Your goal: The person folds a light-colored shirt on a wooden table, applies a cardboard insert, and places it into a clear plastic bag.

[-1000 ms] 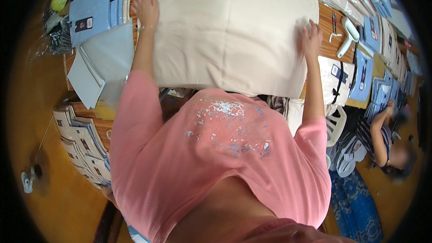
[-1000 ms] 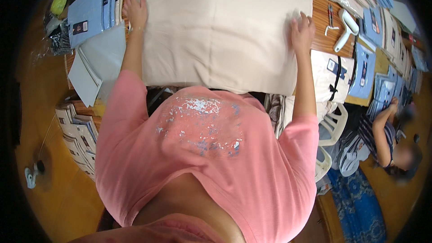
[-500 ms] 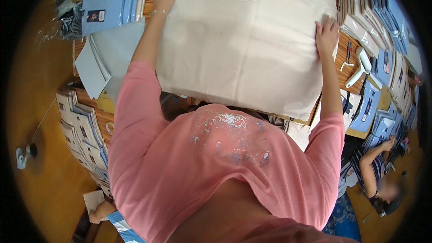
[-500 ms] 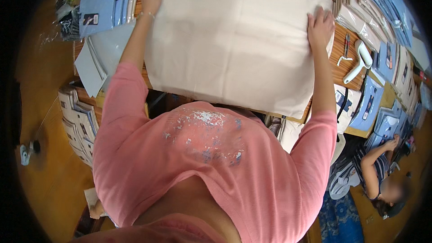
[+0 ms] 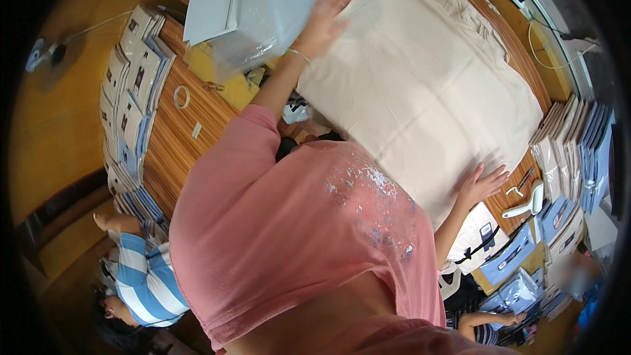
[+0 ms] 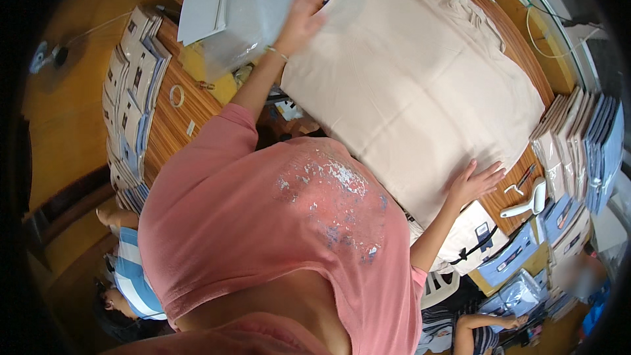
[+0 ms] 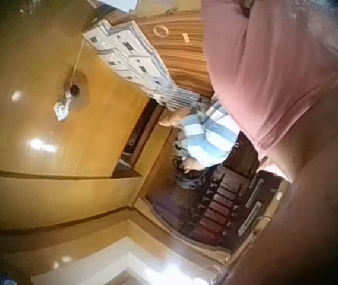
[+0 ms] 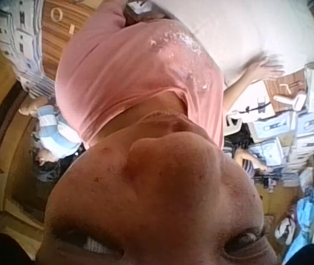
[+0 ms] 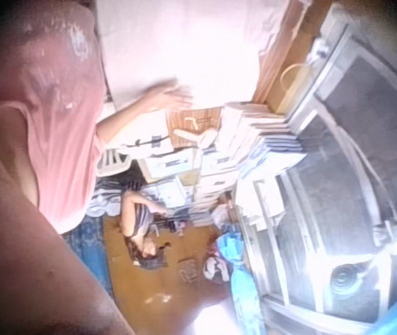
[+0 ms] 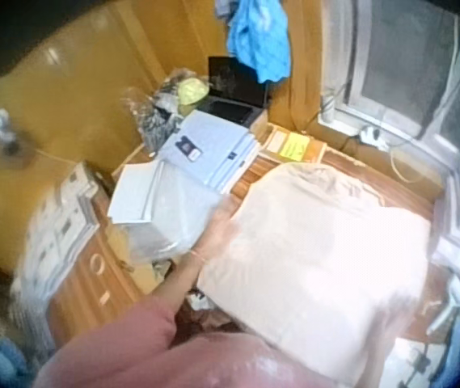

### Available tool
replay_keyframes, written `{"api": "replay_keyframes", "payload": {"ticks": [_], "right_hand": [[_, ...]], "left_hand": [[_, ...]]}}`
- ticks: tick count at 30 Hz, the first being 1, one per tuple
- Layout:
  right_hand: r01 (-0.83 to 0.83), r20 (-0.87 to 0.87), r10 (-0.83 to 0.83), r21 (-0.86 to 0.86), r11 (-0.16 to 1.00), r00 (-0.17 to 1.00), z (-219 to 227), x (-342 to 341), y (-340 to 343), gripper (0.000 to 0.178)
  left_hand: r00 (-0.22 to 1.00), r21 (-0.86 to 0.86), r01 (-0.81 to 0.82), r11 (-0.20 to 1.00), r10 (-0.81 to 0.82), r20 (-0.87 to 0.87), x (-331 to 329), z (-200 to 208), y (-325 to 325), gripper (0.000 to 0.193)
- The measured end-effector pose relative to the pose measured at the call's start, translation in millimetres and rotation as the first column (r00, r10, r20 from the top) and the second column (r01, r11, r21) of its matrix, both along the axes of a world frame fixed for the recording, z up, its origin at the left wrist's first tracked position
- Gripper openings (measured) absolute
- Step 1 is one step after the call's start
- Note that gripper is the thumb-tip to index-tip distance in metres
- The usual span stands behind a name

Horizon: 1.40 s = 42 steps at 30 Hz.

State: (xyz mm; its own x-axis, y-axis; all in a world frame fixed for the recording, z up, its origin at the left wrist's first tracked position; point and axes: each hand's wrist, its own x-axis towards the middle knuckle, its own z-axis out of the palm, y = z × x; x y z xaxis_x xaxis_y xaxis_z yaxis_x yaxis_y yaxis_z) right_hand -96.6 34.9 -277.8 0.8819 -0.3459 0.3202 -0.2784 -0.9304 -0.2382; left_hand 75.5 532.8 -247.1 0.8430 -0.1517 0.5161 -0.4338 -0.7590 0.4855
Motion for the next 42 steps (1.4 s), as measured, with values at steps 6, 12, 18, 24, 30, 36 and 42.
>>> {"api": "replay_keyframes", "payload": {"ticks": [6,12,18,24,30,36,42], "right_hand": [[-0.195,-0.014,0.203,0.217,0.956,0.979,2,10,12,0.066],[-0.303,0.003,0.341,0.469,0.83,0.94,11,17,34,0.051],[-0.268,-0.075,0.494,0.766,0.585,0.866,53,48,91,0.039],[-0.523,0.305,0.487,0.748,0.409,0.818,113,88,173,0.058],[-0.076,0.042,0.588,0.997,0.032,0.808,94,77,154,0.049],[0.185,-0.33,0.486,0.928,0.322,0.809,33,39,126,0.026],[0.216,-0.214,0.353,0.976,0.033,0.911,68,54,147,0.034]], "left_hand": [[0.626,0.112,-0.776,0.621,0.733,0.266,-21,-16,217,0.042],[0.438,0.495,-0.629,0.6,0.799,-0.412,-53,-26,269,0.043],[0.632,0.296,-0.701,0.649,0.757,-0.163,-65,74,183,0.03],[0.711,-0.218,-0.02,0.976,-0.139,-0.689,-113,229,66,0.019],[0.68,-0.624,0.182,0.76,-0.556,-0.478,-57,190,11,0.021],[0.948,-0.152,-0.152,0.977,0.101,-0.303,-42,2,-4,0.034],[0.925,0.266,-0.182,0.947,0.256,-0.28,-78,-49,-7,0.045]]}}
